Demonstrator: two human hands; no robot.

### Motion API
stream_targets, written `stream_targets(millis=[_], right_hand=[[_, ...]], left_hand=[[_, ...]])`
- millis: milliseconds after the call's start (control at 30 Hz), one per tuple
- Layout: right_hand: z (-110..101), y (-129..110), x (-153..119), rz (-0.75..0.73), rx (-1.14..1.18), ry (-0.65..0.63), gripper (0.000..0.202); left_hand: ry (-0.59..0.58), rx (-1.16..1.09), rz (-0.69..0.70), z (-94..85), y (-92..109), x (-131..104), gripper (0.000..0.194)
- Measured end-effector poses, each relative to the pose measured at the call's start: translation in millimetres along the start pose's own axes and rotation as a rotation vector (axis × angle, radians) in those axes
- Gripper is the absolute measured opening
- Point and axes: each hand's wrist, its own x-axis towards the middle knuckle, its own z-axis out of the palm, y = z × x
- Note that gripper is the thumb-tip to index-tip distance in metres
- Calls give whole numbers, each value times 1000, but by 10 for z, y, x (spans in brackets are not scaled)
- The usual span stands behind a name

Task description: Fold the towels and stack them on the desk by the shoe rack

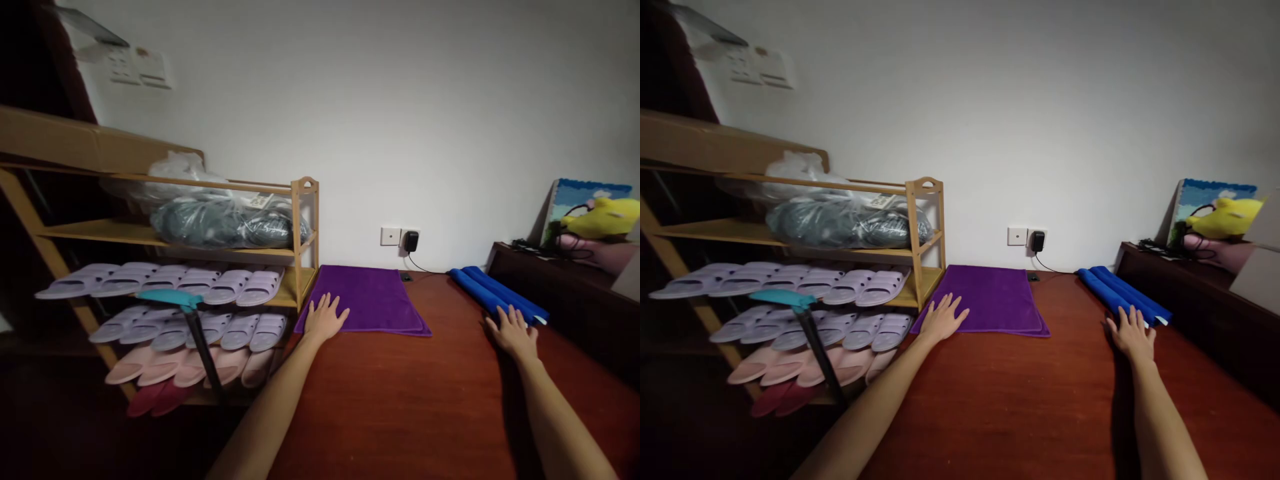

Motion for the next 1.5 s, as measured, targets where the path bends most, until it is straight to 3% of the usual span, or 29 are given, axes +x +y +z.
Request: stream_targets(millis=[200,400,567,667,800,933,1100,1233,1333,1433,1500], right_hand=[[72,-9,149,-39,-7,-91,73],[-198,22,201,-179,-83,-139,49],[-267,-26,48,-93,-130,-18,55],[-212,-50,-70,-48,-127,-45,58],[-272,-60,-149,-134,-130,-91,53],[-512,-69,-255,-295,-125,-137,51],[-768,-81,-617,-433,-16,-175,50],[-740,-138,-993,-388,41,-99,54],[-700,-218,-1268,-397,70,-115,54],[-779,-345,-1593,-455,100,-115,58],[-901,-471,-1844,-517,142,-102,63]], left_hand=[[-1,36,6,-15,12,-9,68],[10,44,20,-25,16,-10,67],[39,35,18,-16,5,-14,66],[49,31,17,-4,-3,-12,66],[62,32,24,17,-11,0,66],[79,26,25,34,-13,14,65],[103,18,34,0,18,-8,63],[152,14,56,-89,50,-61,59],[210,11,80,-190,80,-109,55],[264,-14,186,-340,218,-238,48],[253,-62,302,-472,417,-431,45]])
